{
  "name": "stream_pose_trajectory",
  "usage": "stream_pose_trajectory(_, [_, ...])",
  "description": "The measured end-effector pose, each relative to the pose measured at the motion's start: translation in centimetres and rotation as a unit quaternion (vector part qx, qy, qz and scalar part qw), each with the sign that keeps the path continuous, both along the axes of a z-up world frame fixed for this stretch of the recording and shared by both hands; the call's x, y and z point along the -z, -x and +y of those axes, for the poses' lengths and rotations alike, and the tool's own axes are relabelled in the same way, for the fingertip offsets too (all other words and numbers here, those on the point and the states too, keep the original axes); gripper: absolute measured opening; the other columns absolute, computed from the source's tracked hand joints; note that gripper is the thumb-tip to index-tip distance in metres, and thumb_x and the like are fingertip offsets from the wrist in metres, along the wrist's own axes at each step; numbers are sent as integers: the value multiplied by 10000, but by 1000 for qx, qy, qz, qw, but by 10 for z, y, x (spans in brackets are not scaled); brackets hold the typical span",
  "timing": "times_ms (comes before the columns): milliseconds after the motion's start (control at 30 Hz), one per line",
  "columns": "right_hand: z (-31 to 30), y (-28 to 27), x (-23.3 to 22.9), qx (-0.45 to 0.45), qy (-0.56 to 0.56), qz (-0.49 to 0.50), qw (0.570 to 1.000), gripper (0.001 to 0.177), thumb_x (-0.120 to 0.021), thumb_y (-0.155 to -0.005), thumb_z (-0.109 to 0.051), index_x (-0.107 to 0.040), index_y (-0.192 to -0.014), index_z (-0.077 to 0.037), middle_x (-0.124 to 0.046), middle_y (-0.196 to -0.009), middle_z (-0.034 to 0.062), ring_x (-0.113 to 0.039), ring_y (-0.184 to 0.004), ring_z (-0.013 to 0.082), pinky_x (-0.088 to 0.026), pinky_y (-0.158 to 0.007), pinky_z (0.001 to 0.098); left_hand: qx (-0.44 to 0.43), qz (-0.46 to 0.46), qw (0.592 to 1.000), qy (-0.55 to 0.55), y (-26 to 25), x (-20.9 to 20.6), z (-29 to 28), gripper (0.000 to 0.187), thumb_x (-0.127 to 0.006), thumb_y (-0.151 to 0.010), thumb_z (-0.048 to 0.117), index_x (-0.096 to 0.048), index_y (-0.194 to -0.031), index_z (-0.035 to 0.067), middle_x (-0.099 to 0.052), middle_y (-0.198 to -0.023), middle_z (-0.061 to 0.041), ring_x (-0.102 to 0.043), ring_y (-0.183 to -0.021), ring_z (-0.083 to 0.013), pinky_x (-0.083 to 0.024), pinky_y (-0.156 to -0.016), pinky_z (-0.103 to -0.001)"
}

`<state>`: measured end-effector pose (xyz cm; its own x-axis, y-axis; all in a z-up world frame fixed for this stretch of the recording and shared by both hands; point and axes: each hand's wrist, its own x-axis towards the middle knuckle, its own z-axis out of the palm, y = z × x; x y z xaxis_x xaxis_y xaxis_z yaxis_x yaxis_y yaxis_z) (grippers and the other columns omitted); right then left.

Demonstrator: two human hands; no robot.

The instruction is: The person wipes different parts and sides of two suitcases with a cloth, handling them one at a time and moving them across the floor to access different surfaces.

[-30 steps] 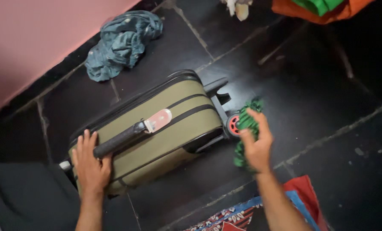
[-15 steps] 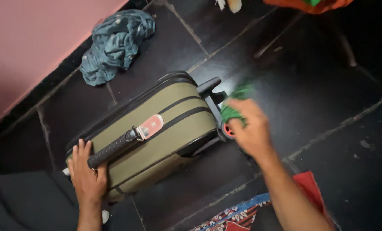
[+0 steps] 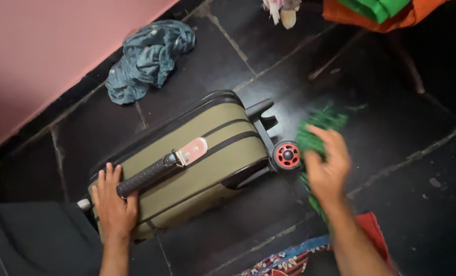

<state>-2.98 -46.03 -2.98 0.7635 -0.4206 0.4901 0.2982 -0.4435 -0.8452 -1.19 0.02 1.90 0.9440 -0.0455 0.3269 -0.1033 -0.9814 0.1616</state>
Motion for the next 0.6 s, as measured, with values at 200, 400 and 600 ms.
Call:
stream_pose_trajectory(200, [24,-29,-6,-114,38,125,985,216,-668,-806,-37,-737,-1009,-67,-715,-979,141,-712,-873,307,-555,-784,374,0,10,1000,11,-5,9,20,648,-614,-928,230,-470,-1539,67,-382,-1654,-160,-287,-1560,-360,-149,-1265,-555])
stream_pose_trajectory(400, [67,65,15,-122,20,74,990,311,-623,-728,11,-721,-1021,-24,-677,-1002,175,-702,-920,327,-562,-832,369,81,14,997,-9,-20,1,58,772,-564,-795,239,-462,-1547,102,-330,-1680,-203,-250,-1569,-424,-171,-1279,-561])
stream_pose_trajectory(600, [110,123,34,-172,-72,34,982,366,-580,-765,57,-689,-1111,11,-668,-1148,201,-722,-970,279,-576,-842,336,76,-1,997,-12,-21,-1,90,699,-526,-904,295,-451,-1570,93,-323,-1704,-250,-272,-1596,-452,-192,-1299,-592])
